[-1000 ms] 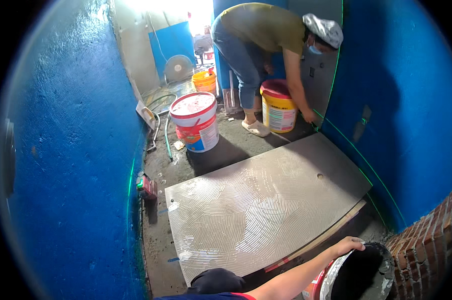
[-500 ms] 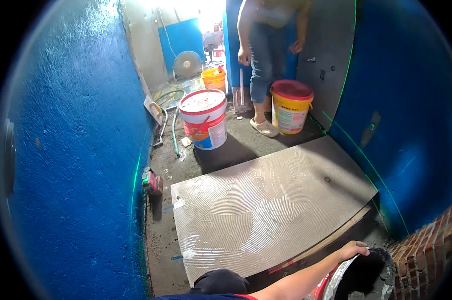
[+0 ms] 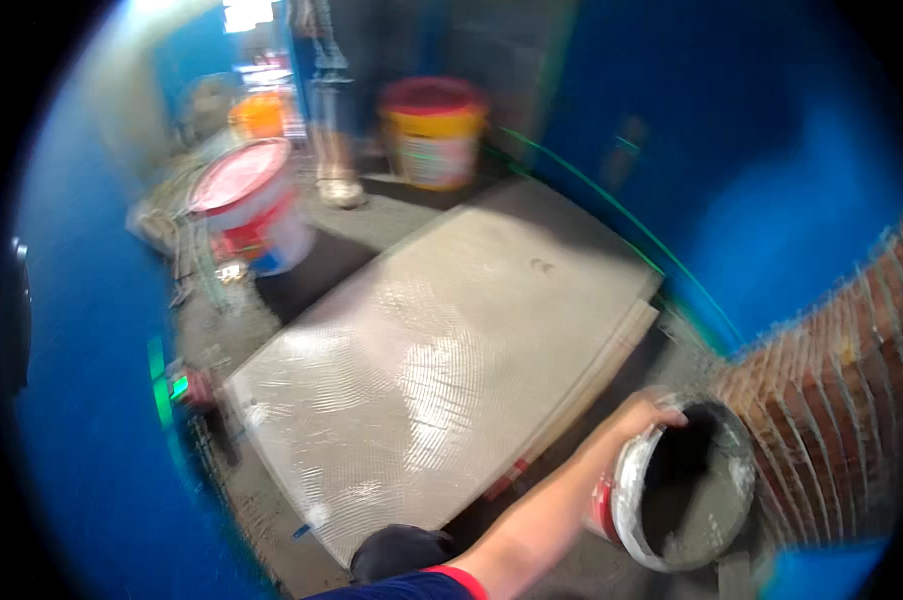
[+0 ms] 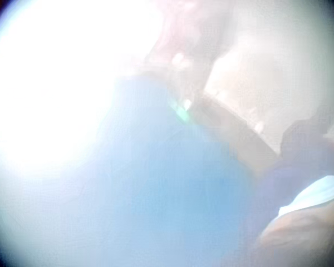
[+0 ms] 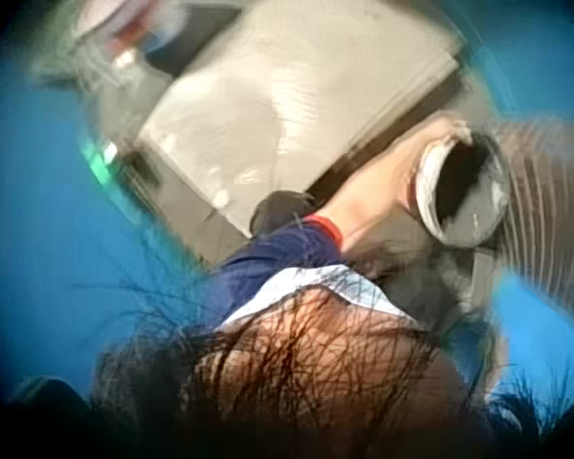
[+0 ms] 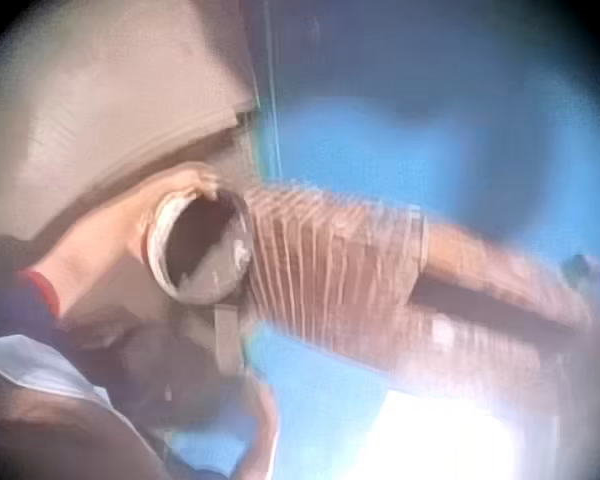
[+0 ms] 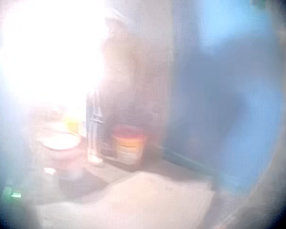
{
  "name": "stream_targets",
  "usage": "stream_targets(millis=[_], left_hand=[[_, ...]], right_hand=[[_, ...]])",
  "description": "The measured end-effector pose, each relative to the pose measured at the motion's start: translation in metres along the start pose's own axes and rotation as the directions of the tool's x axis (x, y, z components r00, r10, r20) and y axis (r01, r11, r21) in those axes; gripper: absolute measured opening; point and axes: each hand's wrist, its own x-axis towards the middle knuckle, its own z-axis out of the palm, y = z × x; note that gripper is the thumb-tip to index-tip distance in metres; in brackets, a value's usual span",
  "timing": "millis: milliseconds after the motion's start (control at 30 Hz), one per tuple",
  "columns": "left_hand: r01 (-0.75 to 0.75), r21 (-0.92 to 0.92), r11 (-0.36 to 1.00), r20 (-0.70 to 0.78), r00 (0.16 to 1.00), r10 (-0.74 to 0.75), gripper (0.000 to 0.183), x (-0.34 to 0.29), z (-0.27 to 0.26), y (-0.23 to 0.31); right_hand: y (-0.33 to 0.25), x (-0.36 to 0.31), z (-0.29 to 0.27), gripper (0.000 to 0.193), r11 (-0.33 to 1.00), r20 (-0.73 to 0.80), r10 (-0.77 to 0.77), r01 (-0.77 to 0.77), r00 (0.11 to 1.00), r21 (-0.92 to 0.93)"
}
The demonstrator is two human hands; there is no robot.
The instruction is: The person scoops gray adhesive from a bucket using a trowel and spreads it onto a large tile placed on the floor. They continue to apply and smooth the adhesive across the tile surface.
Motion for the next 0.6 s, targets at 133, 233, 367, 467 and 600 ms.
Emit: stream_targets(millis=[133, 233, 367, 467, 600], left_hand=[[-0.018, -0.061, 0.998, -0.166, 0.986, 0.007, 0.081, -0.011, -0.032, 0.005], [-0.081, -0.229, 0.97, -0.201, 0.979, 0.034, 0.077, -0.013, -0.055, 0.004], [-0.068, -0.309, 0.949, -0.208, 0.978, 0.003, 0.074, -0.022, -0.046, -0.001], [-0.078, -0.303, 0.95, -0.181, 0.983, 0.023, 0.076, -0.016, -0.033, -0.003], [-0.079, -0.293, 0.953, -0.204, 0.979, 0.019, 0.077, -0.011, -0.046, -0.004]], right_hand=[[-0.032, -0.036, 0.022, 0.035, 0.983, -0.11, -0.16, 0.168, 0.981, 0.07], [-0.071, -0.066, 0.08, 0.041, 0.927, -0.155, -0.354, 0.367, 0.922, 0.069], [-0.058, -0.103, 0.121, 0.03, 0.763, -0.405, -0.586, 0.647, 0.702, 0.017], [-0.031, -0.074, 0.139, 0.024, 0.82, -0.329, -0.439, 0.522, 0.836, 0.232], [-0.04, -0.008, 0.193, 0.019, 0.906, -0.033, -0.198, 0.195, 0.98, 0.376]])
